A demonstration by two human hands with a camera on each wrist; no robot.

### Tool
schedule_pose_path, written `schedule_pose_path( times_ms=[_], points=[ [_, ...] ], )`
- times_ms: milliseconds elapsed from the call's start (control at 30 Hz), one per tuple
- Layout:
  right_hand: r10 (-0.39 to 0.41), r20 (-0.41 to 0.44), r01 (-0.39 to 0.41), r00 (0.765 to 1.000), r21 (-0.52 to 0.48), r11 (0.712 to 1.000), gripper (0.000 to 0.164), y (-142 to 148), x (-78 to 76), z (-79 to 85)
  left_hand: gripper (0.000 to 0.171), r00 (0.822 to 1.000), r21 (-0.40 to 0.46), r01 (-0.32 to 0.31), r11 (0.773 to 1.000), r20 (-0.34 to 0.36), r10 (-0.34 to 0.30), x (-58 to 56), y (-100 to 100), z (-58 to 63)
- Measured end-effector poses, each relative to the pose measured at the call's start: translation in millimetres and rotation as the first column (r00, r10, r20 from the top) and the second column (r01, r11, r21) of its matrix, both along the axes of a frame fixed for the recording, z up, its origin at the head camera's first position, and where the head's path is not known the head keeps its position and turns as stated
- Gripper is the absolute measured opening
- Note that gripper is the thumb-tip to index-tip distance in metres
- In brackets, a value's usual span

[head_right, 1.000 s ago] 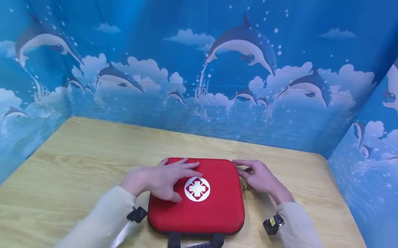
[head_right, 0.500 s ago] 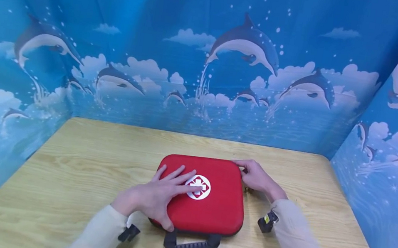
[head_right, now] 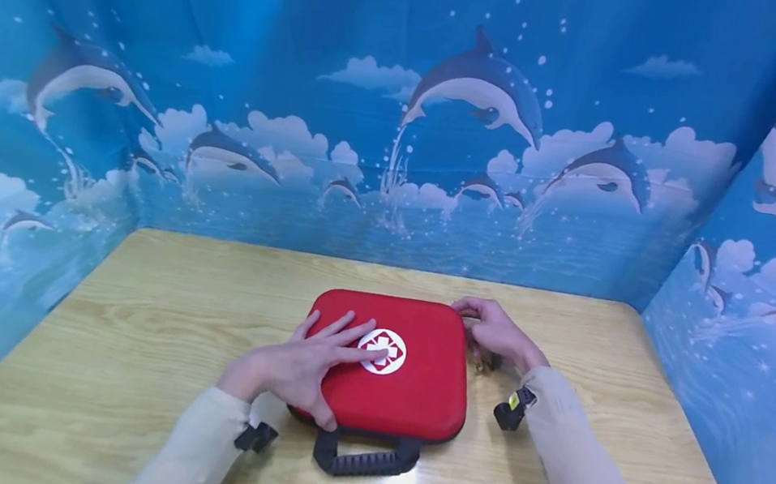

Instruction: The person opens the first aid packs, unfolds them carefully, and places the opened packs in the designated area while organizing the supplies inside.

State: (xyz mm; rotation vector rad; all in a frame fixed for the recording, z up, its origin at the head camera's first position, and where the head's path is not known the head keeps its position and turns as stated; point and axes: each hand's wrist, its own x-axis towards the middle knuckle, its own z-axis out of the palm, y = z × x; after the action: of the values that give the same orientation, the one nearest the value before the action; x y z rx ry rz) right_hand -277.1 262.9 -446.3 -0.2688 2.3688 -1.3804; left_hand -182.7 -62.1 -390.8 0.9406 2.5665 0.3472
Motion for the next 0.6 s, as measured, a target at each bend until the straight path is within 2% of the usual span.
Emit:
schedule_pose_path(
  times_ms=[67,167,233,267,333,433,467,533,600],
  points=[
    [-0.014,-0.005,0.014,1.000,0.005,1.000,0.040,-2.3,-2.5,-1.6,0.106,1.000,0.010,-0.004,1.000,0.003,0.004,-0.2,-1.3,-0.5],
    [-0.024,-0.078,0.028,0.997,0.054,0.998,0.036,-4.7,-5.1,-2.3,0.105,1.000,0.027,-0.016,1.000,0.006,0.016,-2.0,-2.1,-1.1],
    [0.003,-0.160,0.015,0.987,0.111,0.994,0.033,-6.6,-6.3,-1.6,0.104,1.000,0.028,-0.021,0.999,0.001,0.021,-4.0,-2.8,-1.2],
    [0.032,-0.223,0.003,0.974,0.156,0.988,0.032,-7.7,-7.5,-1.4,0.104,1.000,0.029,-0.026,0.999,0.001,0.026,-5.1,-3.4,-1.5],
    [0.101,-0.348,-0.014,0.932,0.245,0.969,0.028,-10.0,-9.9,-1.5,0.103,1.000,0.027,-0.030,0.999,-0.001,0.030,-6.9,-4.4,-1.8],
    [0.204,-0.516,-0.016,0.832,0.346,0.938,0.024,-10.1,-12.3,-2.7,0.103,0.999,0.027,-0.034,0.999,0.001,0.034,-8.1,-4.0,-2.3],
    [0.219,-0.551,-0.004,0.805,0.364,0.931,0.023,-9.7,-12.5,-3.3,0.103,0.999,0.025,-0.038,0.999,0.000,0.038,-8.2,-3.3,-2.9],
    [0.237,-0.589,0.005,0.772,0.380,0.925,0.021,-7.5,-11.1,-4.0,0.102,0.999,0.024,-0.047,0.999,-0.001,0.047,-7.8,-1.4,-3.6],
    [0.242,-0.606,0.018,0.758,0.391,0.920,0.019,-4.7,-8.7,-4.2,0.102,0.998,0.023,-0.058,0.998,-0.008,0.059,-7.5,0.3,-4.4]
  ],
)
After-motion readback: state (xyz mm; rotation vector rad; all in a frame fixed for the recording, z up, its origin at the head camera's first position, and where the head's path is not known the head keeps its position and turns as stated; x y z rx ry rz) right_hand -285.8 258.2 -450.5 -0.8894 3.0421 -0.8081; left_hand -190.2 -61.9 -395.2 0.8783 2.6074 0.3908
